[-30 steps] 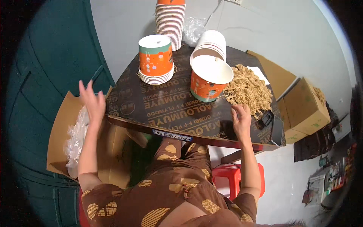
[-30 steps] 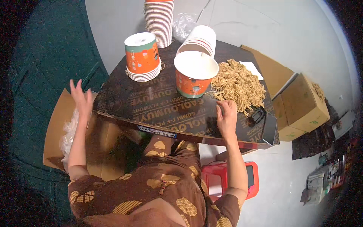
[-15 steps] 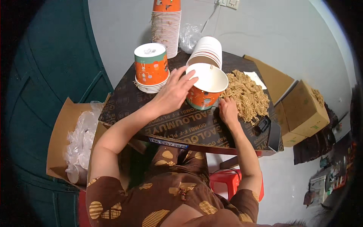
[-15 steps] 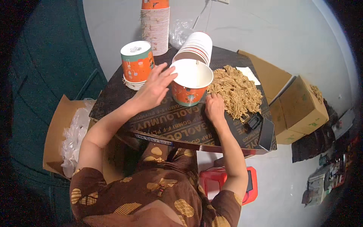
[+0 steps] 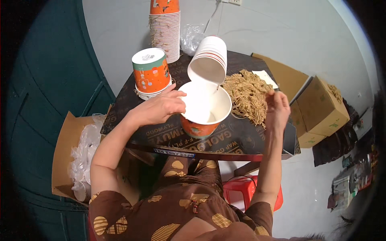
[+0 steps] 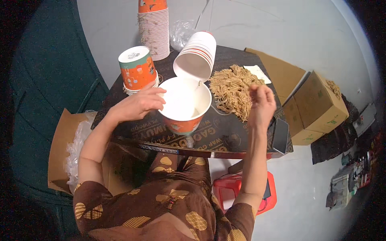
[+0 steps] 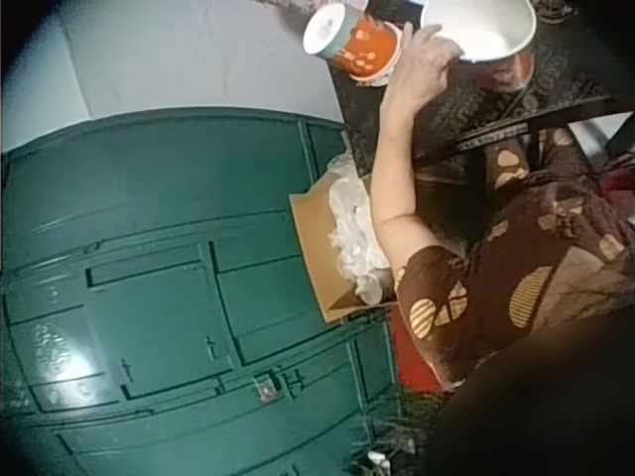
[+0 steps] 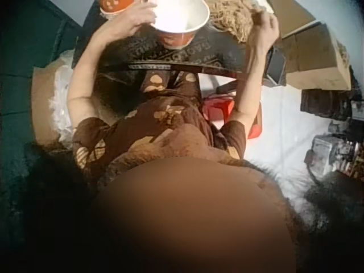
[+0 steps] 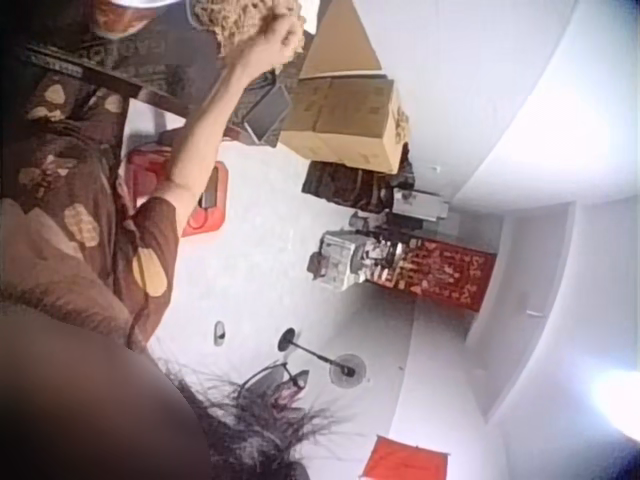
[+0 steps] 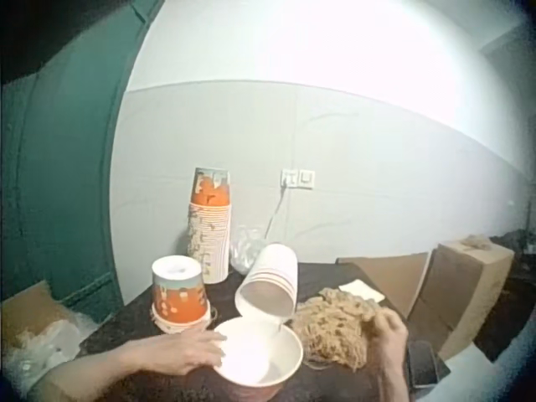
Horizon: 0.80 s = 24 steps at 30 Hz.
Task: Manually attaching string handles to paper buckets at a workstation.
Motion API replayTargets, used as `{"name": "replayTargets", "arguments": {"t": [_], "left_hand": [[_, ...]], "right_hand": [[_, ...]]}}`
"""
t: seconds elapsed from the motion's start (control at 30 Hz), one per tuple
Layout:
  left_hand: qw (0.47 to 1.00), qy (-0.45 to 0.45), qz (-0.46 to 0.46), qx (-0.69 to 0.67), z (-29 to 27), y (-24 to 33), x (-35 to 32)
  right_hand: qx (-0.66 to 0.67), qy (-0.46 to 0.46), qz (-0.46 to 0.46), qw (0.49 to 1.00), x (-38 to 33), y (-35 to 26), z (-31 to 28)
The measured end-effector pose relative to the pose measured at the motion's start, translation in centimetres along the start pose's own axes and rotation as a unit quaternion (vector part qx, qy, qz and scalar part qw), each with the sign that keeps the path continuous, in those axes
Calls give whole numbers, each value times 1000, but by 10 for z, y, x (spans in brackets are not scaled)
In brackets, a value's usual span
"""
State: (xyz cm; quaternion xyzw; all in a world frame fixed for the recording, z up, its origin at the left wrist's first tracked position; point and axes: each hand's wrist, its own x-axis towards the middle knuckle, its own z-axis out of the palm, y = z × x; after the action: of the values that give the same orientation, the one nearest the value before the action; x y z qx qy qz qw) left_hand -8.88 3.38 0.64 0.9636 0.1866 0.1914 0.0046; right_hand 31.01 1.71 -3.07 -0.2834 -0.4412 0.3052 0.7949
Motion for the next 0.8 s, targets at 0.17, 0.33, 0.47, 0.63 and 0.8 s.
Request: {"name": "replayTargets", "arguments": {"t": [0.17,0.33,0.47,0.63,0.8], "left_hand": [[998,-13,-36,54,-13,23,-11],[993,47,-46,100,-2,33,-15],[991,107,-20,74,14,39,-6],[987,155,-46,15,35,47,-2],[971,226,-68,-39,28,60,4]], "right_hand": [[151,-1,-66,986,-13,-60,23],[84,-46,-141,985,-53,-89,53],[-250,-90,-264,927,-97,-85,79],[-402,-205,-311,837,-126,-51,100],[-433,-190,-303,828,-142,-17,95]]}}
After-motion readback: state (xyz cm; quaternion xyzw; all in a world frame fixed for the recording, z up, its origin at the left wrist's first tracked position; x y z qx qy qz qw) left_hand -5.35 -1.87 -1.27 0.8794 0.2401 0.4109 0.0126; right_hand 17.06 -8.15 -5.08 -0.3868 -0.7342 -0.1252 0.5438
